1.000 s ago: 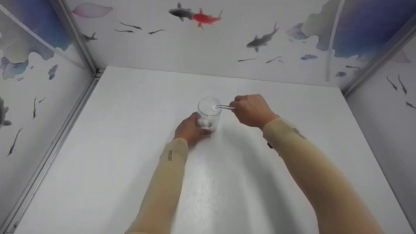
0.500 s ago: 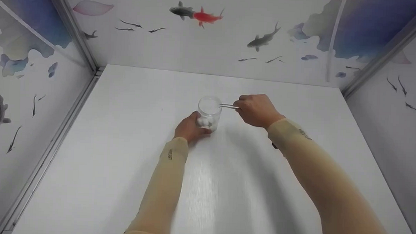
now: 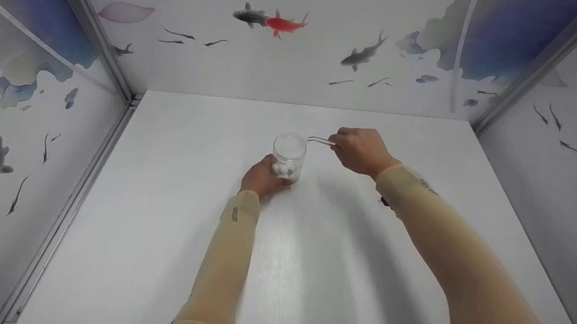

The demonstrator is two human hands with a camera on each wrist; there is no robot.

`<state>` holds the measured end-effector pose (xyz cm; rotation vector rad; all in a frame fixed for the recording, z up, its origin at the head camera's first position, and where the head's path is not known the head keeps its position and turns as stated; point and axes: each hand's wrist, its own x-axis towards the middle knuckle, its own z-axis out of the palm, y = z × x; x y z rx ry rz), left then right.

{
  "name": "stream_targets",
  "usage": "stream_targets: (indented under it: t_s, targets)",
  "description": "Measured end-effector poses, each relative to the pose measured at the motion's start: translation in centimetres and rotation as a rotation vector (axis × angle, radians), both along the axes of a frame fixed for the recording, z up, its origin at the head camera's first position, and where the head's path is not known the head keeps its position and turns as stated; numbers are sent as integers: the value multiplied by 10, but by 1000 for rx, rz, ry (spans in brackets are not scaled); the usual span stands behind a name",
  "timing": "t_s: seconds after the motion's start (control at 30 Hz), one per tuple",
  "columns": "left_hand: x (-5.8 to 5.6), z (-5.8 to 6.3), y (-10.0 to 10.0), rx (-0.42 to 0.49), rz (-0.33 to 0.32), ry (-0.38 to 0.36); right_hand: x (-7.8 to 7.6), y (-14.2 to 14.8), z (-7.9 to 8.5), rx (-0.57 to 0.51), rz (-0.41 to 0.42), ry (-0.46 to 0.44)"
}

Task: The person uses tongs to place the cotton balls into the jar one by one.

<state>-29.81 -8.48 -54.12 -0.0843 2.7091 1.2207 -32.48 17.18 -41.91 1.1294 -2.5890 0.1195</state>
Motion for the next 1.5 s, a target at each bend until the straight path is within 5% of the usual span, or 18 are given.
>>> stream_targets:
  t_s: [0.53,1.5]
  targets:
    - [3,-2,-3,20,-3,-17,16,27,-85,-41,-311,-203]
    - [1,0,-1,32,-3,-8,16,22,-109,-41,-313,-257]
